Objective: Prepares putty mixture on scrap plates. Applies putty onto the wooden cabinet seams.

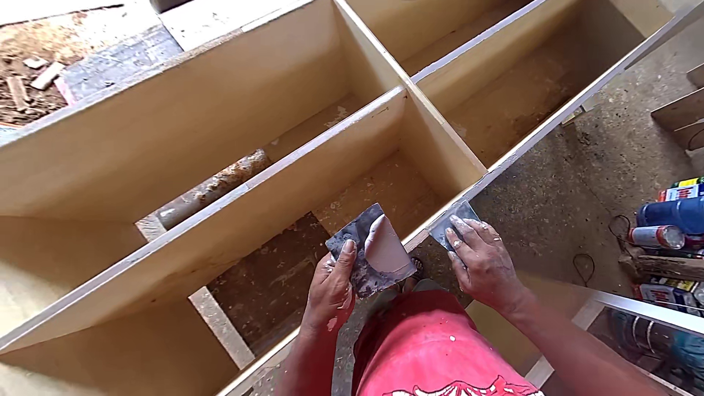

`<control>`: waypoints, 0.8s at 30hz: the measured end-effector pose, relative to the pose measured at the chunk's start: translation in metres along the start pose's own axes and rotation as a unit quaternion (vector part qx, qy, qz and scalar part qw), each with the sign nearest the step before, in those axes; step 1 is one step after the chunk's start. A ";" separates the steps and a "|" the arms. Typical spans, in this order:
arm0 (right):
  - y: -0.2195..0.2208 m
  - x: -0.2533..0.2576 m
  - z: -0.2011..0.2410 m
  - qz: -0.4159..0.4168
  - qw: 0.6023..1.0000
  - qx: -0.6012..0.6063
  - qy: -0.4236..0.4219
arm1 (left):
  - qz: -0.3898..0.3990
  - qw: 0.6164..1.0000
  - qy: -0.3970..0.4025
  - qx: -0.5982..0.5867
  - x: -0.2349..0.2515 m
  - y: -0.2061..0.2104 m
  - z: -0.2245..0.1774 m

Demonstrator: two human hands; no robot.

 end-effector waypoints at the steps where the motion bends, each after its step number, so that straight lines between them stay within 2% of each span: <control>1: -0.005 -0.004 -0.001 0.006 1.000 -0.006 0.002 | 0.000 1.000 0.004 -0.003 -0.002 0.000 -0.002; 5: -0.015 0.006 0.001 -0.026 1.000 0.009 -0.003 | -0.010 1.000 0.011 -0.007 -0.008 -0.002 -0.004; 8: 0.000 0.015 0.002 -0.004 1.000 -0.012 -0.001 | -0.013 1.000 0.009 -0.008 -0.014 -0.002 -0.005; 11: -0.010 0.002 -0.005 0.021 1.000 -0.021 0.010 | -0.025 0.999 0.020 -0.018 -0.021 -0.006 -0.009; 14: -0.018 -0.010 0.008 0.004 1.000 0.004 -0.001 | -0.046 0.999 0.025 -0.014 -0.026 -0.014 -0.014; 19: 0.018 -0.019 0.045 -0.031 0.999 0.033 -0.024 | -0.055 0.998 0.022 -0.004 -0.029 -0.025 -0.014; 24: 0.006 -0.036 0.031 -0.001 1.000 0.008 0.011 | -0.024 0.999 0.017 -0.014 -0.026 -0.041 -0.022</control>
Point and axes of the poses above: each hand's wrist, its own x-axis towards the middle knuckle, its own y-axis out of the palm, z = x × y, the point moved 6 cm from there along x, towards the middle knuckle, and after that the axes turned 15 degrees about y, right-handed, at the moved point
